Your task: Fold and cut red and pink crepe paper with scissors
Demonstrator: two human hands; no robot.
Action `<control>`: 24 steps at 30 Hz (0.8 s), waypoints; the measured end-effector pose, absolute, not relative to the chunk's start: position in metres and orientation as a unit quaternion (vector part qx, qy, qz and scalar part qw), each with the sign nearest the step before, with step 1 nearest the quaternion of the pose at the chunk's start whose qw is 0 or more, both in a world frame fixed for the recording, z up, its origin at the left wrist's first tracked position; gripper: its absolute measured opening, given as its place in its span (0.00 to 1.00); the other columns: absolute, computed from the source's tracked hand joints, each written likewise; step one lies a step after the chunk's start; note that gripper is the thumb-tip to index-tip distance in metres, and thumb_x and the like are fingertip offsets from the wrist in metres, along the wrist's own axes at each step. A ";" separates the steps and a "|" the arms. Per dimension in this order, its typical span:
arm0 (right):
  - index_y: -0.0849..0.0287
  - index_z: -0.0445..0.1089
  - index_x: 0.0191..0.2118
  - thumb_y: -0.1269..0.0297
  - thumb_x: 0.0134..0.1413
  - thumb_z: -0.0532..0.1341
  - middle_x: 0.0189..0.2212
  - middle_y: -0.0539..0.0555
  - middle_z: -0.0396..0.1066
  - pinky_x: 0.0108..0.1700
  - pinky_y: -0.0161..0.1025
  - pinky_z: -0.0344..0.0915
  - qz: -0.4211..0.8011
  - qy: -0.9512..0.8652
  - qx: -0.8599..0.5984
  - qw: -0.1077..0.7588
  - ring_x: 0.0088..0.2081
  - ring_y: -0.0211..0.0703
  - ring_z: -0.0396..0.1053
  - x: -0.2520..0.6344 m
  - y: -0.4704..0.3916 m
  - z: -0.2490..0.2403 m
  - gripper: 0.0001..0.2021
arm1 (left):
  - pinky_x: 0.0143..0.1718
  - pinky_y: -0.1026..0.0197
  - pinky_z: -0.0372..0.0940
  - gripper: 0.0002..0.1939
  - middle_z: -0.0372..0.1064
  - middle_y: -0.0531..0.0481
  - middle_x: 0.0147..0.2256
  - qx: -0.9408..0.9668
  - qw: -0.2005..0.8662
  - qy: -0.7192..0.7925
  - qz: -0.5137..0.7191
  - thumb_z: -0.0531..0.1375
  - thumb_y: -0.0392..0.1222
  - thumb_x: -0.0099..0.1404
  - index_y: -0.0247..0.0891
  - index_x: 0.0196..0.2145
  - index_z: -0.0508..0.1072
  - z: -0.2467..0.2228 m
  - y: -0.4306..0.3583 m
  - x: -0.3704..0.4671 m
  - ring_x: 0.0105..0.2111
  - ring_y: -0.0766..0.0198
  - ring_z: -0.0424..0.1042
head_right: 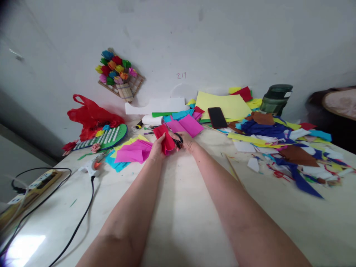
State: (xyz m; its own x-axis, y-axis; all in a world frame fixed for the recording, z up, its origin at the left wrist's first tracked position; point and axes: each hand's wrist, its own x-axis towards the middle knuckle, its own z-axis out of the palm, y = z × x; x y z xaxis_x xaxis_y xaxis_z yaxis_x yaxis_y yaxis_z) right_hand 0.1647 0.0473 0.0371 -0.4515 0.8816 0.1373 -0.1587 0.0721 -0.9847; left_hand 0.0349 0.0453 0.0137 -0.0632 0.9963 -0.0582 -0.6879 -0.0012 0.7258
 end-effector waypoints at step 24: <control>0.62 0.62 0.20 0.56 0.41 0.63 0.11 0.46 0.62 0.11 0.28 0.53 0.569 -0.626 -0.307 0.435 0.10 0.30 0.57 0.164 0.058 0.029 0.14 | 0.40 0.55 0.66 0.12 0.72 0.44 0.29 0.281 0.640 0.285 0.656 0.61 0.38 0.53 0.31 0.35 0.69 0.009 0.046 0.034 0.32 0.58 0.73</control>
State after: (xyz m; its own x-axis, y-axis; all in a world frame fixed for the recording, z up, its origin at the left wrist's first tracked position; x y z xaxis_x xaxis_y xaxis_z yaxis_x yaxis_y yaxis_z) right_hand 0.1639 0.0580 0.0290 -0.4323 0.8803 0.1957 -0.1107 0.1636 -0.9803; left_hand 0.0339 0.0462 0.0089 -0.0233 0.9997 0.0032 -0.6796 -0.0182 0.7334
